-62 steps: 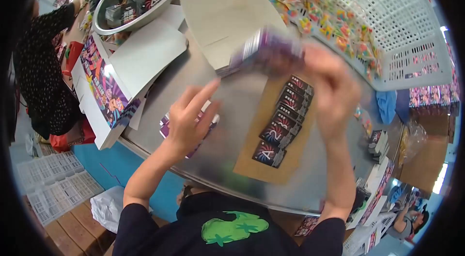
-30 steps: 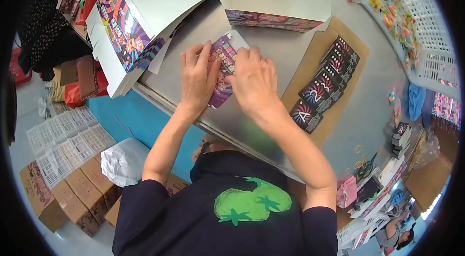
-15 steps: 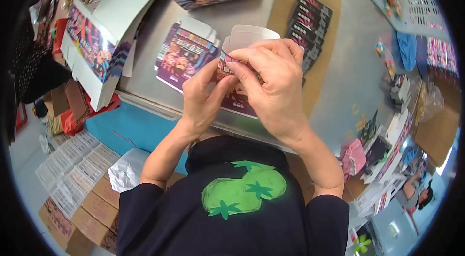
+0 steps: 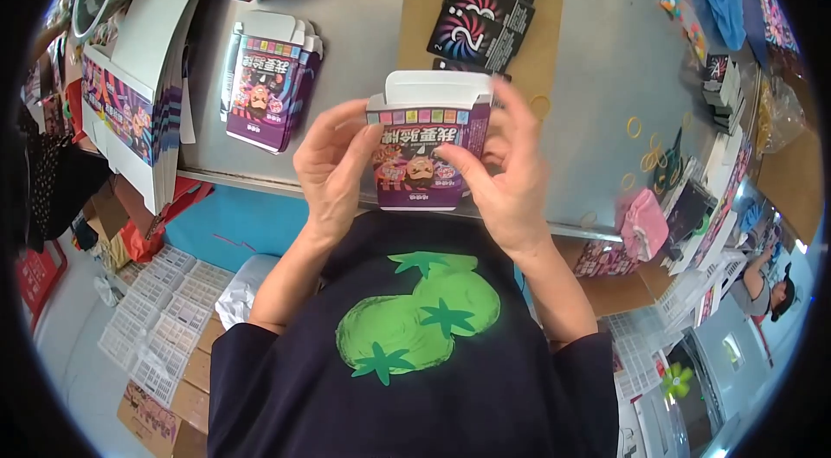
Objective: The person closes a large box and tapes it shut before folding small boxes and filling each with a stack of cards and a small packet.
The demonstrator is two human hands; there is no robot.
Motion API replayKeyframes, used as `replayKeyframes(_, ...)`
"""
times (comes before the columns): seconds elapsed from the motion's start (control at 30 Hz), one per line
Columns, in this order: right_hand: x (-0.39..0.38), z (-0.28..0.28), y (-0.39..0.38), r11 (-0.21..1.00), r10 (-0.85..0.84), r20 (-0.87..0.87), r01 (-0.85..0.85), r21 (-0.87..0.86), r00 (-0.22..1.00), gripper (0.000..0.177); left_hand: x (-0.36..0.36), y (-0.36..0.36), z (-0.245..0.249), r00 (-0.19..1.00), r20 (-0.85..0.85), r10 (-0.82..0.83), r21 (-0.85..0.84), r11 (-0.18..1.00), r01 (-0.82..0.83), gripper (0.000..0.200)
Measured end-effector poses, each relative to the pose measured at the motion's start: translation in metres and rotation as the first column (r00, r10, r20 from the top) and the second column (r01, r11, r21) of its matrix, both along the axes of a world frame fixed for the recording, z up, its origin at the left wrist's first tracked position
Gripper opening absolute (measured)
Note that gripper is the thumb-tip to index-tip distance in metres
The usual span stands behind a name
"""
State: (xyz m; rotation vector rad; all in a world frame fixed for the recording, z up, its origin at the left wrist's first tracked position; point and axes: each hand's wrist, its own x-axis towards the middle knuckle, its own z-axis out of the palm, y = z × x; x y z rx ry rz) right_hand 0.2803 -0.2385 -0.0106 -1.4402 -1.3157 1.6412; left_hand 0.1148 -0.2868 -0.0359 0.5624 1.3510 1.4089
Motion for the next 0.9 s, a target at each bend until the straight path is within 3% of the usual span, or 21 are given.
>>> replayKeyframes(0.1, 0.019, -0.010, -0.010, 0.995, 0.097, 0.006, -0.097, -0.024, 0.995, 0.034, -0.010, -0.015, -0.003, 0.993, -0.023, -0.115, -0.050, 0.992, 0.114, 0.015)
replayKeyframes(0.2, 0.039, -0.025, -0.028, 0.965, 0.198, -0.090, -0.211, -0.156, 0.976, 0.028, -0.023, -0.019, -0.001, 0.867, -0.162, -0.470, -0.186, 0.878, 0.441, 0.016)
replayKeyframes(0.23, 0.041, -0.025, -0.032, 0.963, 0.196, -0.094, -0.210, -0.170, 0.976, 0.028, -0.026, -0.020, -0.002, 0.867, -0.157, -0.474, -0.199, 0.875, 0.442, 0.016)
replayKeyframes(0.33, 0.042, -0.021, -0.039, 0.917, 0.380, 0.154, -0.393, 0.064, 0.912, 0.030, -0.032, -0.023, -0.007, 0.705, -0.412, -0.577, -0.129, 0.803, 0.582, 0.017)
replayKeyframes(0.5, 0.023, -0.011, -0.028, 0.866, 0.392, 0.256, -0.448, 0.223, 0.884, 0.025, -0.036, -0.024, -0.010, 0.739, -0.411, -0.534, -0.082, 0.829, 0.553, 0.017)
replayKeyframes(0.6, 0.011, -0.005, -0.030, 0.986, 0.099, -0.045, -0.104, -0.128, 0.994, 0.022, -0.028, -0.020, 0.003, 0.935, 0.054, -0.351, -0.142, 0.924, 0.355, 0.016)
replayKeyframes(0.63, 0.012, -0.004, -0.026, 0.986, 0.101, -0.044, -0.105, -0.128, 0.994, 0.022, -0.029, -0.019, 0.005, 0.935, 0.055, -0.350, -0.141, 0.924, 0.354, 0.016)
replayKeyframes(0.73, 0.023, -0.002, -0.009, 0.913, 0.307, -0.054, -0.310, -0.265, 0.950, 0.018, -0.030, -0.016, 0.009, 0.785, -0.346, -0.514, -0.139, 0.856, 0.498, 0.016)
replayKeyframes(0.9, 0.031, 0.003, 0.004, 0.906, 0.348, -0.063, -0.353, -0.234, 0.935, 0.019, -0.030, -0.011, 0.014, 0.806, -0.247, -0.538, -0.159, 0.843, 0.514, 0.018)
